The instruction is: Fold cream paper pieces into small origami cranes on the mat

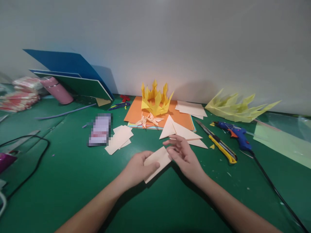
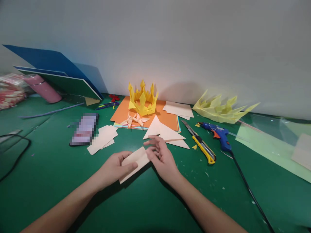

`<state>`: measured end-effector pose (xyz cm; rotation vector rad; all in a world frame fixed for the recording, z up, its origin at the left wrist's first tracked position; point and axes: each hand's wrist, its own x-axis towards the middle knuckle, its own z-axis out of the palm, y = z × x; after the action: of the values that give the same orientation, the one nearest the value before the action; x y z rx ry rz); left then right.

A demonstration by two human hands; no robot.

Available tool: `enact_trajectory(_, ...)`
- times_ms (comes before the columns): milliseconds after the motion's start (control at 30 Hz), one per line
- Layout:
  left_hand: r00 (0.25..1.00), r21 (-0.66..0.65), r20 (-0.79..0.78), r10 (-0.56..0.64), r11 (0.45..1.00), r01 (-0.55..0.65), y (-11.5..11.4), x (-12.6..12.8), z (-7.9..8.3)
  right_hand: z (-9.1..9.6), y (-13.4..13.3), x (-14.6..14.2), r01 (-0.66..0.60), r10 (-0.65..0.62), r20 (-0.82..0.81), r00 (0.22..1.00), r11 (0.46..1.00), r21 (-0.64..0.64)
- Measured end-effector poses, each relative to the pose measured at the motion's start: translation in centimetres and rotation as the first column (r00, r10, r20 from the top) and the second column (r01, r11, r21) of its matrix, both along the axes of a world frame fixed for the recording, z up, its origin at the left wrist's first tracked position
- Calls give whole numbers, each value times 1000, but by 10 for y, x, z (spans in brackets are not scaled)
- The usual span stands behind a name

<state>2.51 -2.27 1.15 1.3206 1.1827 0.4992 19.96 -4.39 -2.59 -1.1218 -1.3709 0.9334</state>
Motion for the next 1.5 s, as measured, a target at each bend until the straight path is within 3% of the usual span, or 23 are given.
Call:
enact_trajectory(133,920,-234,291,261,952,-196,-2,2,1,0,-3,4,185,-231,190,954,955,230)
enact_trajectory(233,812,-347,452,369,912,-221,-4,5,0,4,-9,1,-12,-114,367,923,946,323)
enact_trajectory(300,776,-379,497,389,901,-210,-7,7,0,8,-12,-3,-229,27,512,858,914,335)
enact_trajectory(333,766,-393,508,393,898,-200,-8,8,-1,9,-13,-4,-281,51,554,831,898,338)
enact_trajectory(400,750,-417,525,402,890,-185,-9,9,-2,9,-13,-5,-311,46,603,796,886,343)
enact_trajectory(533,713,-446,559,424,878,-173,-10,11,-2,8,-10,-4,-239,-15,589,808,905,352)
enact_trajectory(633,743,-428,542,392,890,-158,-9,11,-2,10,-10,-3,-248,32,542,840,910,331)
enact_trajectory(767,809,-334,456,371,914,-231,-8,8,-4,13,-11,-2,-309,141,478,867,905,293)
enact_trajectory(1067,884,-236,365,294,947,-218,-9,9,-6,6,-11,-1,-366,193,530,826,898,244)
enact_trajectory(1333,908,-120,296,295,955,-271,-10,10,-7,7,-9,-1,-329,205,451,869,919,216)
enact_trajectory(1500,944,-1,217,250,967,-256,-9,9,-8,11,-10,-2,-208,177,297,938,975,76)
